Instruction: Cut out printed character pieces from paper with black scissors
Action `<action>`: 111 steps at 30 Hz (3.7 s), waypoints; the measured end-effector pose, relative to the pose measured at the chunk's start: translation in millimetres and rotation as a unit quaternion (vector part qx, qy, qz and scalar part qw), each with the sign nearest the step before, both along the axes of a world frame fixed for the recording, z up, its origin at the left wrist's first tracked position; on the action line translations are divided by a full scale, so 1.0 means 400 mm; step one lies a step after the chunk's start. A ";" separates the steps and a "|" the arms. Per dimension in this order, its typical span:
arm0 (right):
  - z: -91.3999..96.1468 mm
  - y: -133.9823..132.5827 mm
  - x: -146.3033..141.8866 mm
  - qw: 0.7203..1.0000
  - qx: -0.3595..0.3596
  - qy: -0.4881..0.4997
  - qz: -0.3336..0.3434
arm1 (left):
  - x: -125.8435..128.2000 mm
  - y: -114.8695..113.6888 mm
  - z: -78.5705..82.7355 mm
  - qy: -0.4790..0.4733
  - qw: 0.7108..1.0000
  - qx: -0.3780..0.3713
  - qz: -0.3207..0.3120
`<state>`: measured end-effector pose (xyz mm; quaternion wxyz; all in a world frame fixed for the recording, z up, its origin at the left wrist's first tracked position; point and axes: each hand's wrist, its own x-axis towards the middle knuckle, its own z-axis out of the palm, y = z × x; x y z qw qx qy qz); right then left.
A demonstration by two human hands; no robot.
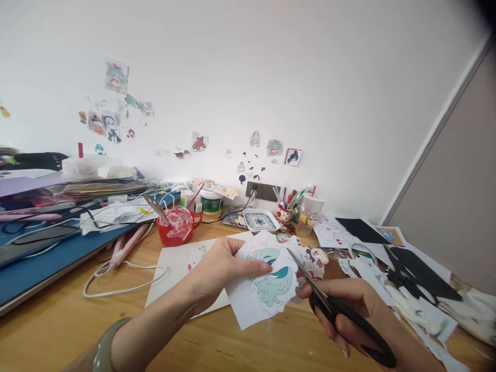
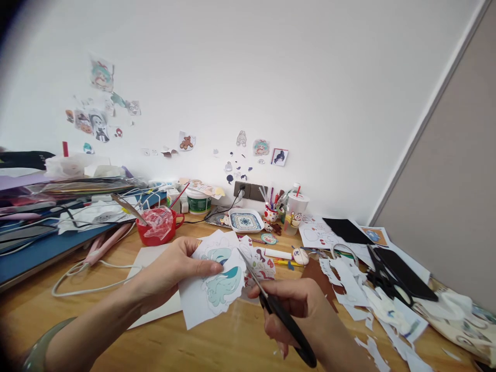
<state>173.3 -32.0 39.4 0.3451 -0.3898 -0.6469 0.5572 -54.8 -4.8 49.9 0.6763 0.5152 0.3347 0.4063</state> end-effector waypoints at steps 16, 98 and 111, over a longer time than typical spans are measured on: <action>0.017 -0.008 0.005 1.000 0.000 -0.023 0.013 | -0.022 0.012 0.016 0.044 0.999 0.010 -0.005; 0.015 0.014 -0.009 0.998 -0.036 -0.029 0.042 | -0.028 0.019 0.056 0.082 0.995 0.002 -0.055; 0.016 0.008 -0.013 0.999 -0.026 -0.042 0.016 | -0.027 0.010 0.053 0.084 0.995 -0.003 -0.053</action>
